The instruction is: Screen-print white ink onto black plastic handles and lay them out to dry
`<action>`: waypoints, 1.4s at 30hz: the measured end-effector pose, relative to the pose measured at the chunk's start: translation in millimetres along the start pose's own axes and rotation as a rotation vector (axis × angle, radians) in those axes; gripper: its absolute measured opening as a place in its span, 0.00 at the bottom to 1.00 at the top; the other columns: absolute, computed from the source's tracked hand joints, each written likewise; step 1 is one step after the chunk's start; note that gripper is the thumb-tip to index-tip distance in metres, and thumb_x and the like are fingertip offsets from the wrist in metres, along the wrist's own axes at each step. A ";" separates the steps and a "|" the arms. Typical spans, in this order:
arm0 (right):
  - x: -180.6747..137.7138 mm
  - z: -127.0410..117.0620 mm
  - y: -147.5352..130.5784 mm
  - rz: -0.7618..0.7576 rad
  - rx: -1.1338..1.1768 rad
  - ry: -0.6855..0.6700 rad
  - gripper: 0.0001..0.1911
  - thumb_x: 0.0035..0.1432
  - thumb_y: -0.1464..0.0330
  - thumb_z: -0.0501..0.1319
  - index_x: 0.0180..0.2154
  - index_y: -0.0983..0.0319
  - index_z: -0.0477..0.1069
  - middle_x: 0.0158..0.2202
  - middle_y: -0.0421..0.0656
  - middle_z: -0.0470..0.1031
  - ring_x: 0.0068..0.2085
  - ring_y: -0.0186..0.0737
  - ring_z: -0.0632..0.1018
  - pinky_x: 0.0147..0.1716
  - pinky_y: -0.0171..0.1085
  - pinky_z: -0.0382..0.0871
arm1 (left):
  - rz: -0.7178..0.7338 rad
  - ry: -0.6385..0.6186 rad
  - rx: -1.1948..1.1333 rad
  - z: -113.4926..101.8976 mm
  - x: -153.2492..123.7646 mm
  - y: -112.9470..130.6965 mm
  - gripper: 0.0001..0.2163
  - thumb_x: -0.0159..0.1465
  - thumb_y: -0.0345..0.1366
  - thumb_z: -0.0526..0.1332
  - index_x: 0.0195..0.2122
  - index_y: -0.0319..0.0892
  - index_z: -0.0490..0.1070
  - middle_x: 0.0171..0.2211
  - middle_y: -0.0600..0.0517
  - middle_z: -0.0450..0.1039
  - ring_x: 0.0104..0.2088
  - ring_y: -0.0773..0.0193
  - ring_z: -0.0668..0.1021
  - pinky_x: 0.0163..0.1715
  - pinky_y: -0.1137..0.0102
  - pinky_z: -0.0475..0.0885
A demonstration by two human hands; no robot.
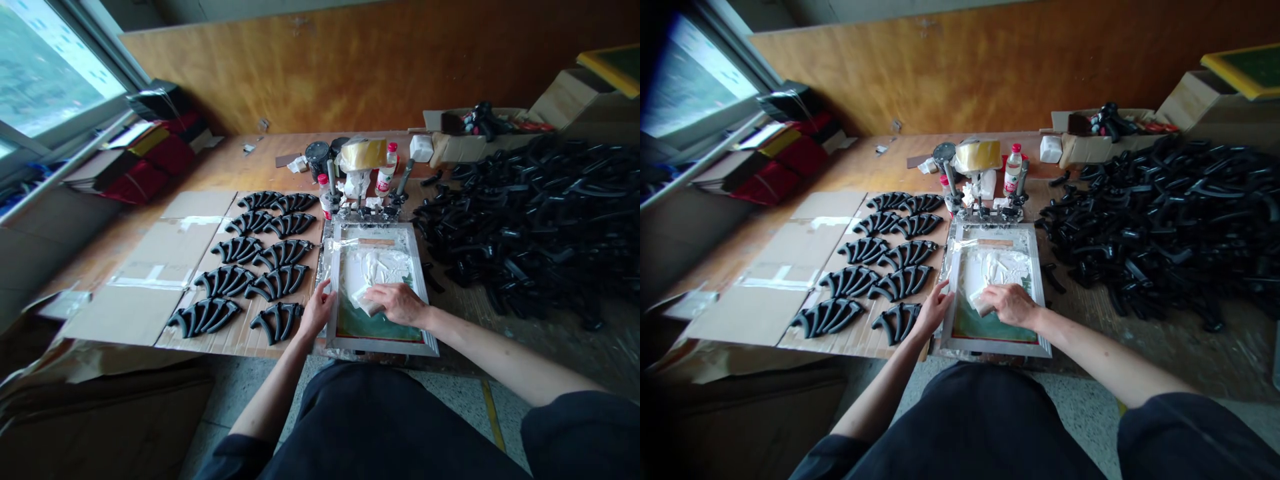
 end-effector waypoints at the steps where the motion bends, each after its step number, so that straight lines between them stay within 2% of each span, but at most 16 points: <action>1: 0.6 -0.9 0.9 0.004 -0.004 -0.015 0.12 0.57 0.73 0.60 0.41 0.55 0.76 0.38 0.39 0.79 0.38 0.39 0.78 0.35 0.34 0.67 | -0.007 -0.003 -0.018 -0.4 -0.5 0.9 0.26 0.62 0.48 0.57 0.60 0.45 0.65 0.25 0.56 0.69 0.24 0.68 0.70 0.27 0.73 0.65; 4: 25.4 -20.4 10.7 0.089 -0.022 0.061 0.13 0.59 0.67 0.62 0.46 0.52 0.75 0.40 0.37 0.79 0.39 0.40 0.78 0.37 0.35 0.69 | -0.019 -0.042 -0.099 -4.4 -4.0 8.7 0.28 0.61 0.48 0.59 0.61 0.44 0.63 0.23 0.58 0.66 0.21 0.69 0.67 0.23 0.75 0.62; 8: 69.2 -70.7 41.7 0.235 -0.050 0.254 0.28 0.58 0.63 0.65 0.60 0.49 0.64 0.47 0.38 0.78 0.42 0.41 0.78 0.40 0.38 0.70 | 0.009 -0.100 -0.274 -22.5 -16.0 41.9 0.30 0.63 0.53 0.56 0.63 0.45 0.60 0.22 0.58 0.64 0.19 0.70 0.64 0.20 0.76 0.59; 10: 67.9 -99.4 70.9 0.311 -0.041 0.348 0.26 0.60 0.61 0.62 0.59 0.51 0.65 0.42 0.39 0.79 0.38 0.40 0.78 0.40 0.38 0.69 | 0.033 -0.084 -0.341 -35.6 -21.1 66.9 0.28 0.64 0.57 0.52 0.58 0.44 0.67 0.22 0.57 0.65 0.20 0.69 0.65 0.19 0.75 0.60; 13: 28.1 -131.2 127.1 0.518 0.044 0.580 0.18 0.66 0.60 0.54 0.52 0.60 0.71 0.34 0.42 0.78 0.33 0.38 0.77 0.39 0.38 0.68 | 0.100 -0.025 -0.424 -52.1 -18.2 107.6 0.28 0.65 0.60 0.47 0.45 0.43 0.74 0.26 0.53 0.70 0.22 0.68 0.70 0.21 0.74 0.64; 15: -7.7 -126.9 157.0 0.739 0.089 0.676 0.19 0.66 0.60 0.51 0.45 0.65 0.74 0.31 0.45 0.77 0.32 0.38 0.76 0.37 0.39 0.67 | 0.201 0.038 -0.493 -60.1 -8.7 134.8 0.27 0.65 0.59 0.46 0.43 0.43 0.73 0.31 0.51 0.74 0.26 0.67 0.74 0.25 0.73 0.69; 17: -30.9 -98.5 163.7 0.860 0.112 0.643 0.19 0.65 0.59 0.52 0.38 0.66 0.74 0.30 0.46 0.76 0.32 0.39 0.75 0.37 0.40 0.67 | 0.310 0.081 -0.564 -63.7 2.6 158.2 0.25 0.66 0.58 0.47 0.45 0.44 0.71 0.37 0.50 0.75 0.33 0.65 0.77 0.30 0.72 0.72; 20: -28.1 -31.4 126.9 0.658 0.088 0.402 0.16 0.63 0.56 0.57 0.32 0.62 0.73 0.33 0.45 0.76 0.36 0.42 0.75 0.40 0.41 0.67 | 0.386 0.087 -0.683 -57.1 12.7 173.8 0.22 0.66 0.56 0.49 0.48 0.45 0.66 0.41 0.48 0.75 0.40 0.64 0.79 0.35 0.71 0.74; 23: -13.6 21.5 72.3 0.461 -0.097 0.231 0.11 0.61 0.60 0.61 0.31 0.61 0.71 0.39 0.49 0.75 0.43 0.47 0.73 0.45 0.44 0.66 | 0.233 0.047 -0.784 -28.8 5.7 149.7 0.24 0.64 0.58 0.51 0.47 0.42 0.65 0.41 0.46 0.76 0.38 0.63 0.79 0.32 0.71 0.74; 27: -4.6 41.6 22.1 0.539 -0.201 0.186 0.06 0.65 0.68 0.55 0.35 0.61 0.69 0.34 0.50 0.74 0.40 0.49 0.72 0.40 0.43 0.65 | -0.317 -0.424 -0.733 52.2 -37.1 79.0 0.26 0.59 0.58 0.58 0.45 0.39 0.69 0.44 0.39 0.76 0.37 0.57 0.80 0.28 0.69 0.74; 29: -0.1 39.9 -3.3 0.432 -0.175 0.184 0.07 0.66 0.68 0.53 0.36 0.61 0.69 0.35 0.49 0.74 0.41 0.48 0.72 0.40 0.42 0.65 | -0.396 -0.450 -0.848 73.6 -55.3 55.7 0.24 0.61 0.57 0.57 0.45 0.40 0.70 0.47 0.40 0.76 0.41 0.57 0.80 0.33 0.67 0.76; 31: 0.8 34.3 -20.1 0.223 -0.105 0.172 0.09 0.67 0.67 0.53 0.37 0.60 0.71 0.38 0.47 0.75 0.43 0.46 0.72 0.43 0.42 0.65 | -0.388 -0.343 -0.958 73.3 -60.5 40.1 0.21 0.62 0.55 0.58 0.42 0.40 0.69 0.44 0.42 0.76 0.39 0.59 0.80 0.34 0.67 0.76; 34: -16.2 15.2 11.4 0.155 -0.031 0.229 0.14 0.67 0.64 0.52 0.35 0.58 0.74 0.41 0.45 0.75 0.46 0.43 0.72 0.48 0.41 0.65 | -0.340 -0.122 -0.873 31.1 -54.2 10.5 0.20 0.60 0.54 0.60 0.39 0.39 0.67 0.41 0.43 0.77 0.33 0.60 0.80 0.29 0.69 0.75; 36: -38.7 4.1 71.9 0.379 -0.131 0.303 0.17 0.67 0.62 0.52 0.34 0.59 0.76 0.42 0.48 0.75 0.45 0.46 0.73 0.48 0.43 0.65 | -0.318 0.092 -0.691 -19.4 -52.2 -22.2 0.21 0.61 0.55 0.57 0.40 0.40 0.65 0.40 0.43 0.77 0.30 0.62 0.80 0.28 0.70 0.74; 38: -63.7 9.2 135.6 0.593 -0.249 0.216 0.19 0.65 0.59 0.53 0.30 0.61 0.76 0.40 0.51 0.76 0.44 0.49 0.74 0.49 0.46 0.64 | -0.376 0.303 -0.408 -71.6 -59.5 -62.9 0.22 0.65 0.56 0.49 0.42 0.40 0.63 0.35 0.44 0.77 0.27 0.63 0.79 0.27 0.70 0.73; 42: -104.4 40.0 204.3 0.801 -0.236 0.060 0.16 0.59 0.56 0.58 0.33 0.62 0.75 0.40 0.54 0.75 0.43 0.52 0.75 0.44 0.46 0.67 | -0.524 0.348 0.294 -129.0 -75.8 -120.9 0.24 0.68 0.50 0.36 0.39 0.39 0.66 0.25 0.45 0.75 0.24 0.59 0.79 0.23 0.68 0.71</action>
Point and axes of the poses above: each hand's wrist, its own x-axis towards the middle knuckle, its own z-axis out of the palm, y = z × x, the point moved 5 cm from there along x, towards the middle knuckle
